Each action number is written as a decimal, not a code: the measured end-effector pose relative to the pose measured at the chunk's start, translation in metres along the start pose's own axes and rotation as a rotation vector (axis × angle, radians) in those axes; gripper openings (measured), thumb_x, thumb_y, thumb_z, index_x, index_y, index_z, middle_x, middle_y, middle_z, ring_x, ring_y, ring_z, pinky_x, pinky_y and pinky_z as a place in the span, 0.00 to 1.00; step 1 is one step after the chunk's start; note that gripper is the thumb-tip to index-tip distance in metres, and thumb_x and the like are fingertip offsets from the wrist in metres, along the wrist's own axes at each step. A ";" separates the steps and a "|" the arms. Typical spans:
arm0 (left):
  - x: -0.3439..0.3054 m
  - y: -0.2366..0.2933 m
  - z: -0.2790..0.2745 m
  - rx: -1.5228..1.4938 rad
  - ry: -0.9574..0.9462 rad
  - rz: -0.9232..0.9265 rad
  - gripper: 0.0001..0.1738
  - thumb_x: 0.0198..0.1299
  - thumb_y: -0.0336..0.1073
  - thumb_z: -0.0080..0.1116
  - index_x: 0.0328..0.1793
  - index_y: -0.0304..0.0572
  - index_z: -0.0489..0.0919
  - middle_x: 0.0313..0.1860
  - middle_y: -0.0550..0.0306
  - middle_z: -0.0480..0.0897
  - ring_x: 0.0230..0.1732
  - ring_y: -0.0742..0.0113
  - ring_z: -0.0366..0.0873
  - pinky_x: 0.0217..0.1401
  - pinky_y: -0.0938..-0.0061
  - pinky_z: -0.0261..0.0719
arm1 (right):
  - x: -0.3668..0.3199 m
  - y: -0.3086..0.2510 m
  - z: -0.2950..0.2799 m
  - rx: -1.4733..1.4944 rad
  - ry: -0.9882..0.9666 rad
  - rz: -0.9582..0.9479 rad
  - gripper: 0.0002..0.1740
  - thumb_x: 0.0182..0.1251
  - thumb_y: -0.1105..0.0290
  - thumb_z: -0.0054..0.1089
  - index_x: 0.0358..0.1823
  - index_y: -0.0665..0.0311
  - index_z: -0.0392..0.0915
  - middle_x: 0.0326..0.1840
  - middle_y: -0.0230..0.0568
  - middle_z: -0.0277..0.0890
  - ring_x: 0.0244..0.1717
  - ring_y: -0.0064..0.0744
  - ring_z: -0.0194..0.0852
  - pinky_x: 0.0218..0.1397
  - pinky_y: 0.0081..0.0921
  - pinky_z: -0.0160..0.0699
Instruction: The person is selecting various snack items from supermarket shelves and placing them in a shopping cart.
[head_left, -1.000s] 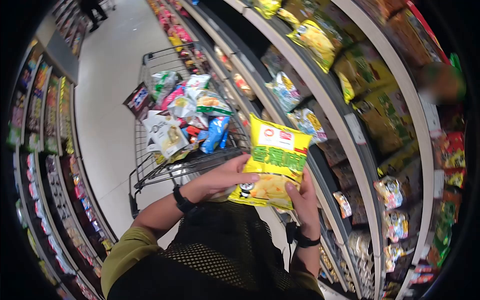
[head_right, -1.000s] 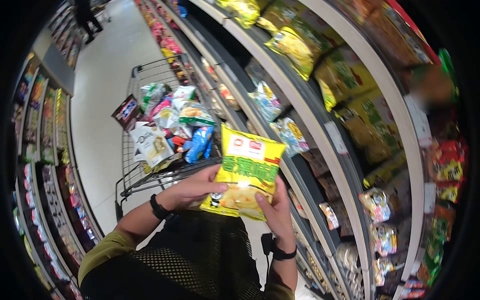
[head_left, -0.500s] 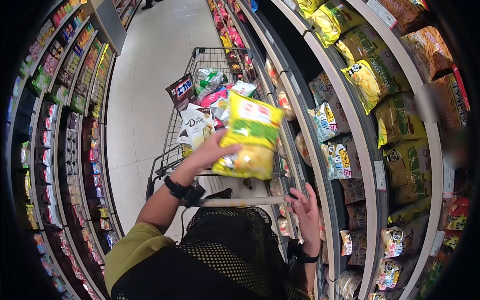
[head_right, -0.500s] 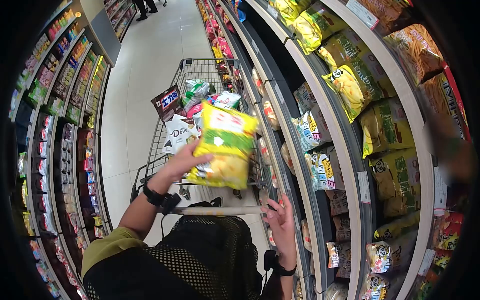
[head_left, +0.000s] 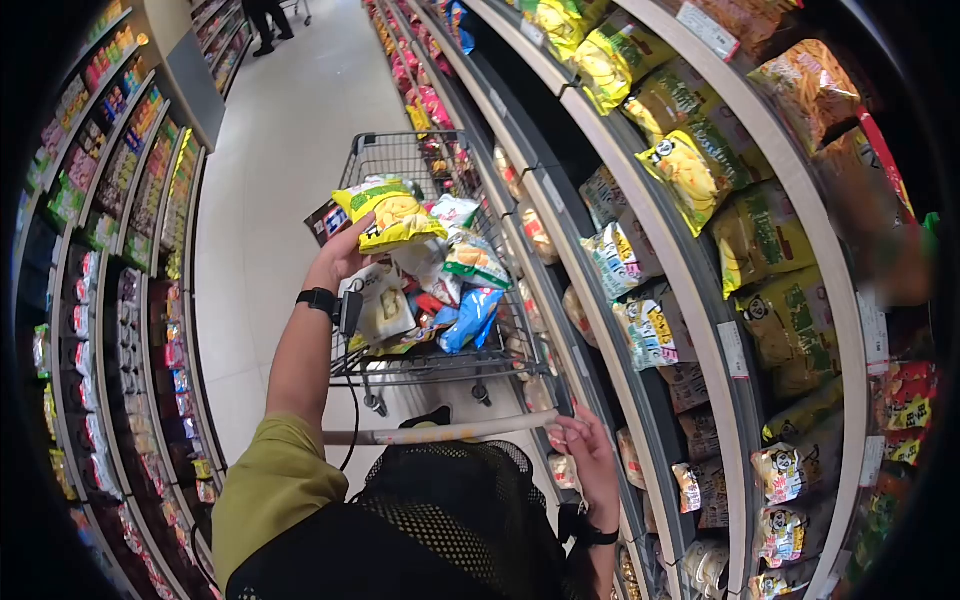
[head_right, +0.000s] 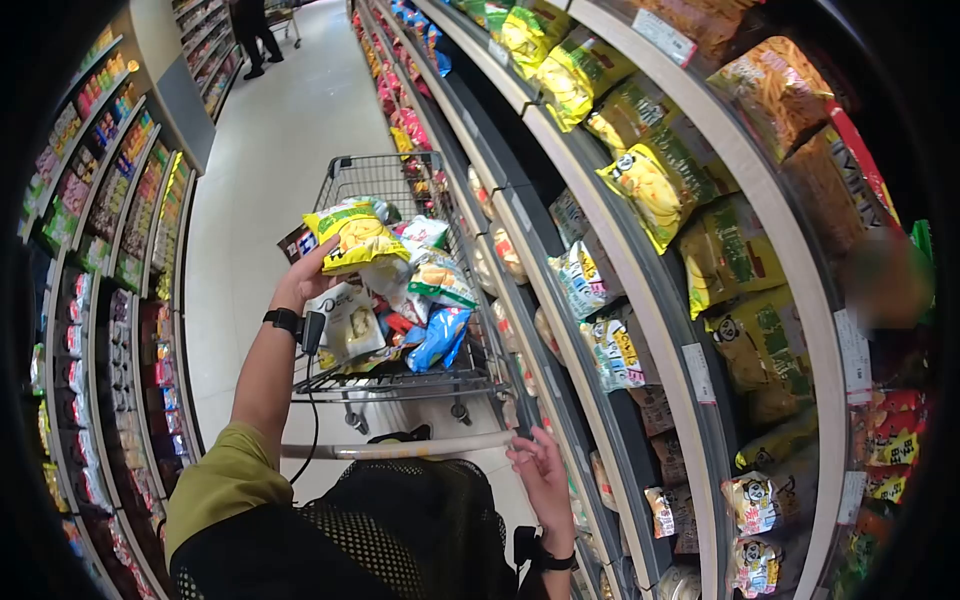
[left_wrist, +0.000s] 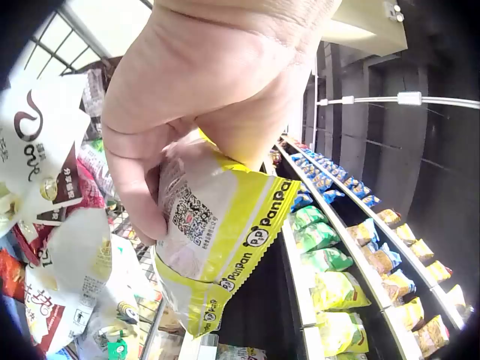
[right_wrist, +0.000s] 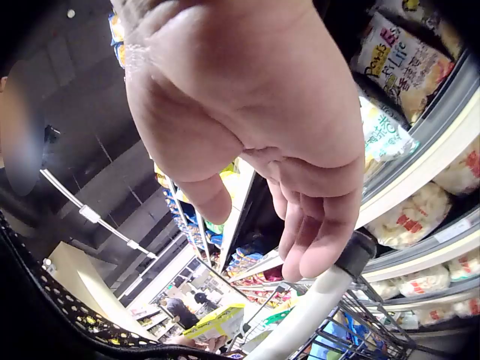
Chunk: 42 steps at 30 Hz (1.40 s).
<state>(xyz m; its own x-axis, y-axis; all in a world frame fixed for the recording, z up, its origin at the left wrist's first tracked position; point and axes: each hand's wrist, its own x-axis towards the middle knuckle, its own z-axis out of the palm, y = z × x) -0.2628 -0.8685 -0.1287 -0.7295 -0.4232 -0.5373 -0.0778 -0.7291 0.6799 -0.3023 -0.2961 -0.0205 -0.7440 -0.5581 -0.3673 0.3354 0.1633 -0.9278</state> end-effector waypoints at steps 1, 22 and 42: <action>0.019 -0.003 -0.002 -0.014 0.007 -0.015 0.22 0.72 0.52 0.62 0.65 0.51 0.79 0.53 0.59 0.88 0.49 0.65 0.87 0.48 0.68 0.88 | 0.000 0.002 0.000 0.000 0.021 -0.014 0.30 0.80 0.66 0.58 0.78 0.60 0.61 0.66 0.44 0.77 0.62 0.33 0.81 0.60 0.28 0.78; 0.050 -0.002 0.042 0.997 0.345 0.773 0.37 0.63 0.49 0.66 0.71 0.34 0.68 0.54 0.42 0.82 0.43 0.54 0.83 0.44 0.62 0.83 | -0.004 0.023 -0.007 -0.098 0.066 0.016 0.22 0.81 0.69 0.56 0.72 0.65 0.68 0.61 0.40 0.80 0.59 0.27 0.80 0.64 0.26 0.75; -0.212 -0.178 0.190 1.937 -0.962 0.380 0.30 0.67 0.55 0.60 0.60 0.35 0.72 0.42 0.34 0.86 0.44 0.32 0.84 0.49 0.45 0.82 | -0.092 0.124 -0.020 -0.194 0.359 -0.076 0.23 0.77 0.65 0.62 0.68 0.67 0.71 0.53 0.44 0.83 0.54 0.30 0.82 0.59 0.28 0.80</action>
<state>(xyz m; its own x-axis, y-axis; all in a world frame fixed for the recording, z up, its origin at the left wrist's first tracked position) -0.2239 -0.5467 -0.0412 -0.8420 0.3912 -0.3716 0.1668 0.8436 0.5103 -0.2041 -0.2083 -0.1032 -0.9282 -0.2612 -0.2651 0.1823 0.3018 -0.9358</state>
